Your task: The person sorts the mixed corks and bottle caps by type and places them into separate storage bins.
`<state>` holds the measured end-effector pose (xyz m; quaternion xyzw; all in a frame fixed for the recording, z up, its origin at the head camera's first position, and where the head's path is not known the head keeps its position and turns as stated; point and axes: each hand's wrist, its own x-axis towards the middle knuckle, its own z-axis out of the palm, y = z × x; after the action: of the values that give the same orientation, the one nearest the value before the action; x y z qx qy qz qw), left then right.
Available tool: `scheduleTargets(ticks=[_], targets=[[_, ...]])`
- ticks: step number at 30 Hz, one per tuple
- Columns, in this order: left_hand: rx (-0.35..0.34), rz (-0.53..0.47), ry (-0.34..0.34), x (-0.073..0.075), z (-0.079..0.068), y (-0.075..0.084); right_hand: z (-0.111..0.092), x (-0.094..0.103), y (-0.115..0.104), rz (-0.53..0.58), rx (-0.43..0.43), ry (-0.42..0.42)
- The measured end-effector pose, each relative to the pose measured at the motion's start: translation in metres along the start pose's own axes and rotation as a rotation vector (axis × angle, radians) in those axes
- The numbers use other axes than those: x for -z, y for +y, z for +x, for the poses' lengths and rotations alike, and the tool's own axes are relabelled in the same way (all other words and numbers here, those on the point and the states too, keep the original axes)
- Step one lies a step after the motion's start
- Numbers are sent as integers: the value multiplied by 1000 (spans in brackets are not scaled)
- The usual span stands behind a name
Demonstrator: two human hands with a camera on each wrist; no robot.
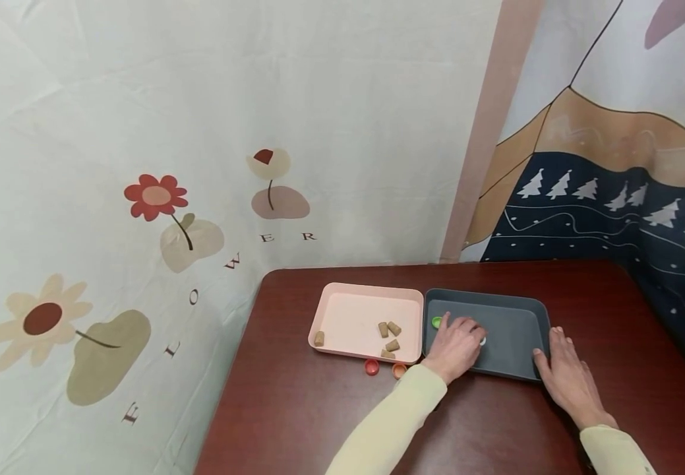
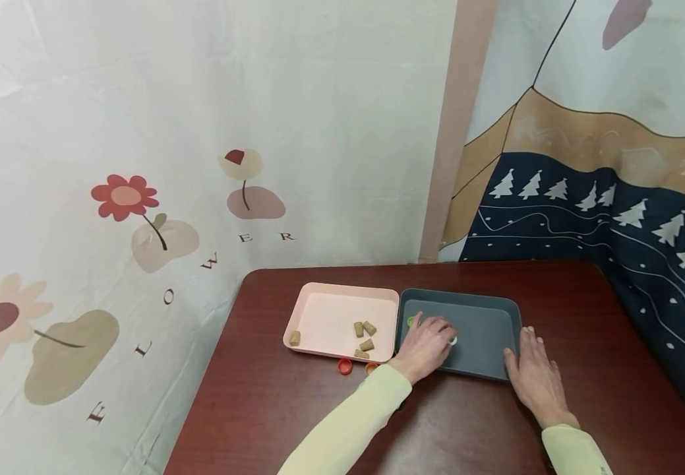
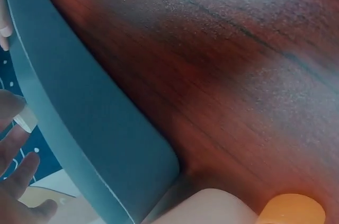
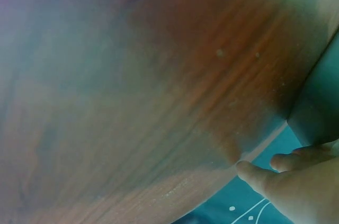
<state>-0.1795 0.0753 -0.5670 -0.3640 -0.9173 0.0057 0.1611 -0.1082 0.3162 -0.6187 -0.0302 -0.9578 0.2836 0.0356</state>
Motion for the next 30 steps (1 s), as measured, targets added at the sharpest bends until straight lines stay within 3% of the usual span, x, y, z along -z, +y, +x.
scheduleTargets(ticks=[9,19,30], targets=[[-30,114,-92,-6,8,6,-1,0,-1,-1,-4,6],[67,72,-176,-20,3,5,1,-1,-3,-10,-8,4],[111,-17,-141,-25,0,-2,0,1,-4,-16,-11,4]])
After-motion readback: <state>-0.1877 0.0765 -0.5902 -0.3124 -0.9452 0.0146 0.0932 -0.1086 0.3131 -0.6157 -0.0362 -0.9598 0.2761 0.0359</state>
